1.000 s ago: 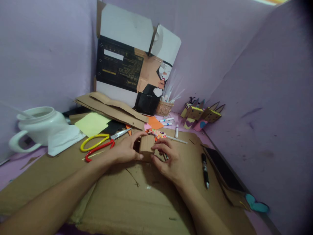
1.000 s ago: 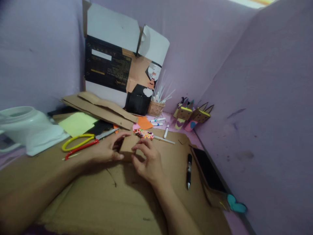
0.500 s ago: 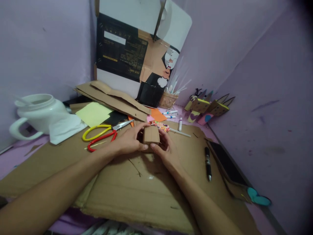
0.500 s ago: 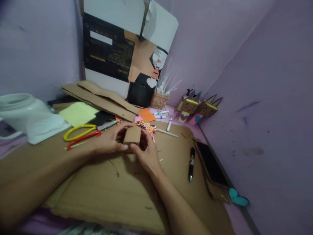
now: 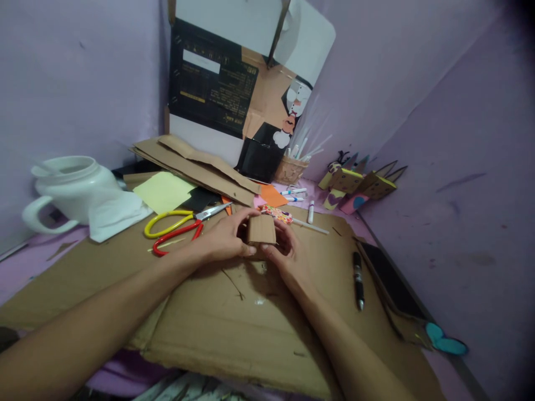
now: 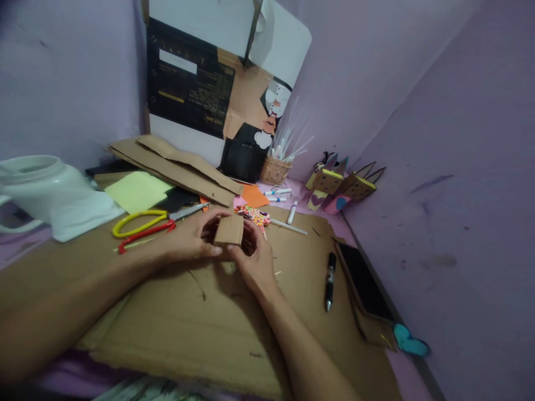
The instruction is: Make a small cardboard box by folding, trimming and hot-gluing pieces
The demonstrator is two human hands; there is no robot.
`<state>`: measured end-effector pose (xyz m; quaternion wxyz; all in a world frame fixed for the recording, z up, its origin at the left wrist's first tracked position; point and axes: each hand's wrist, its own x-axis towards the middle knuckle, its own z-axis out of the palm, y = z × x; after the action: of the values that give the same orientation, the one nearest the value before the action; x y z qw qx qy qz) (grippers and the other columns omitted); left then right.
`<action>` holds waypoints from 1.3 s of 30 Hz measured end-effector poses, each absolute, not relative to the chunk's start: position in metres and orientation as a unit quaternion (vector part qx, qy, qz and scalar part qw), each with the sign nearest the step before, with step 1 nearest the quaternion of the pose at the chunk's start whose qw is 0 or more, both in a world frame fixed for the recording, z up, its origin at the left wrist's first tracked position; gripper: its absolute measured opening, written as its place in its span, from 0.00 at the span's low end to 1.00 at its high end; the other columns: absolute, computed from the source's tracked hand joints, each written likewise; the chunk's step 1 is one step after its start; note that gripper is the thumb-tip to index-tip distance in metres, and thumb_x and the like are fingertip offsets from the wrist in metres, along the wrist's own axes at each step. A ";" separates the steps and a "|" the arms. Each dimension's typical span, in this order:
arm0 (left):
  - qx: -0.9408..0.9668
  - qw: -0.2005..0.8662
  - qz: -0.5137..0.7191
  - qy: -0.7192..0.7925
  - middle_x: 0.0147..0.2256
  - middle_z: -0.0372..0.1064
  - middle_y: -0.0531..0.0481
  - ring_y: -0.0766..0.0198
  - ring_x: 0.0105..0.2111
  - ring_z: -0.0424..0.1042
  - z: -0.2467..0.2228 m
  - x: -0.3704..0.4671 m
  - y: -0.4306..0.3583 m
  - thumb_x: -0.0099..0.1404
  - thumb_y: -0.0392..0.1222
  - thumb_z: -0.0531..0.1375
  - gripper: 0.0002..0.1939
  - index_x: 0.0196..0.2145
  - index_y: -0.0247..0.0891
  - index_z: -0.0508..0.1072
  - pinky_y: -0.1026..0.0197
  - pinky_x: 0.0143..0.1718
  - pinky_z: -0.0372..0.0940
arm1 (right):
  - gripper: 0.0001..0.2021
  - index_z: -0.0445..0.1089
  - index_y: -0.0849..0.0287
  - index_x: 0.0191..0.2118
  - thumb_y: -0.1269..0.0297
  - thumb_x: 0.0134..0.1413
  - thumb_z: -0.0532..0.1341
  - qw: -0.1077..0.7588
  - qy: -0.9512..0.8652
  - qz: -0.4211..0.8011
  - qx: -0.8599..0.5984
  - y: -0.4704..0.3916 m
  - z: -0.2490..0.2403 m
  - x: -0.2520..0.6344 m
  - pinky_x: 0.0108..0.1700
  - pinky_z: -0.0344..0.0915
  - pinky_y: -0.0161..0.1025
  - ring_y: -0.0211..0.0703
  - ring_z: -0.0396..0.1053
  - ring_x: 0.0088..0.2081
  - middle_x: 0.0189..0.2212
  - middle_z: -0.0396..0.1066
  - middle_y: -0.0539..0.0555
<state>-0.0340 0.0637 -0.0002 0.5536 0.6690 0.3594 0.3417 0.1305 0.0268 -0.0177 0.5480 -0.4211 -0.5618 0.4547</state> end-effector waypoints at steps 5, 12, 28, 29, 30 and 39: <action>0.666 0.556 0.339 0.362 0.48 0.68 0.41 0.49 0.48 0.68 0.004 -0.034 0.062 0.42 0.31 0.63 0.37 0.52 0.38 0.61 0.48 0.48 0.63 | 0.27 0.62 0.53 0.50 0.61 0.41 0.68 0.539 -0.567 0.471 -0.407 0.027 -0.018 0.134 0.55 0.62 0.53 0.53 0.67 0.53 0.52 0.67 0.59; 0.576 0.647 0.363 0.344 0.48 0.70 0.40 0.47 0.49 0.67 0.022 -0.042 0.059 0.49 0.46 0.67 0.34 0.52 0.34 0.66 0.49 0.49 0.61 | 0.30 0.62 0.50 0.54 0.57 0.43 0.69 0.508 -0.586 0.525 -0.350 0.023 -0.007 0.146 0.56 0.61 0.53 0.54 0.63 0.56 0.57 0.62 0.57; 0.603 0.627 0.345 0.354 0.48 0.71 0.37 0.46 0.49 0.69 0.023 -0.045 0.062 0.50 0.51 0.66 0.36 0.54 0.33 0.65 0.49 0.47 0.64 | 0.30 0.64 0.50 0.51 0.59 0.39 0.71 0.514 -0.563 0.544 -0.351 0.023 -0.008 0.144 0.54 0.63 0.54 0.55 0.64 0.55 0.54 0.65 0.57; 0.611 0.612 0.356 0.355 0.48 0.71 0.37 0.46 0.48 0.69 0.023 -0.044 0.062 0.49 0.50 0.67 0.37 0.54 0.33 0.65 0.49 0.47 0.64 | 0.30 0.64 0.50 0.51 0.60 0.39 0.72 0.518 -0.565 0.542 -0.345 0.023 -0.007 0.144 0.54 0.63 0.54 0.55 0.64 0.55 0.54 0.65 0.57; 0.621 0.587 0.376 0.358 0.47 0.71 0.38 0.47 0.48 0.69 0.022 -0.044 0.061 0.48 0.49 0.67 0.37 0.54 0.34 0.65 0.49 0.47 0.64 | 0.30 0.64 0.50 0.51 0.60 0.39 0.72 0.521 -0.569 0.538 -0.341 0.023 -0.007 0.144 0.54 0.63 0.53 0.54 0.63 0.56 0.54 0.65 0.56; 0.727 0.436 0.314 0.428 0.51 0.67 0.41 0.50 0.45 0.71 0.011 -0.042 0.059 0.48 0.38 0.65 0.39 0.58 0.40 0.59 0.49 0.46 0.67 | 0.17 0.69 0.53 0.44 0.53 0.49 0.64 0.644 -0.486 0.426 -0.410 0.025 -0.003 0.153 0.54 0.61 0.50 0.50 0.65 0.51 0.46 0.70 0.55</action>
<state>-0.0415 0.0590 0.0113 0.4356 0.7267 0.4281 0.3145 0.1530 0.0250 -0.0026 0.6437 -0.4099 -0.4859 0.4261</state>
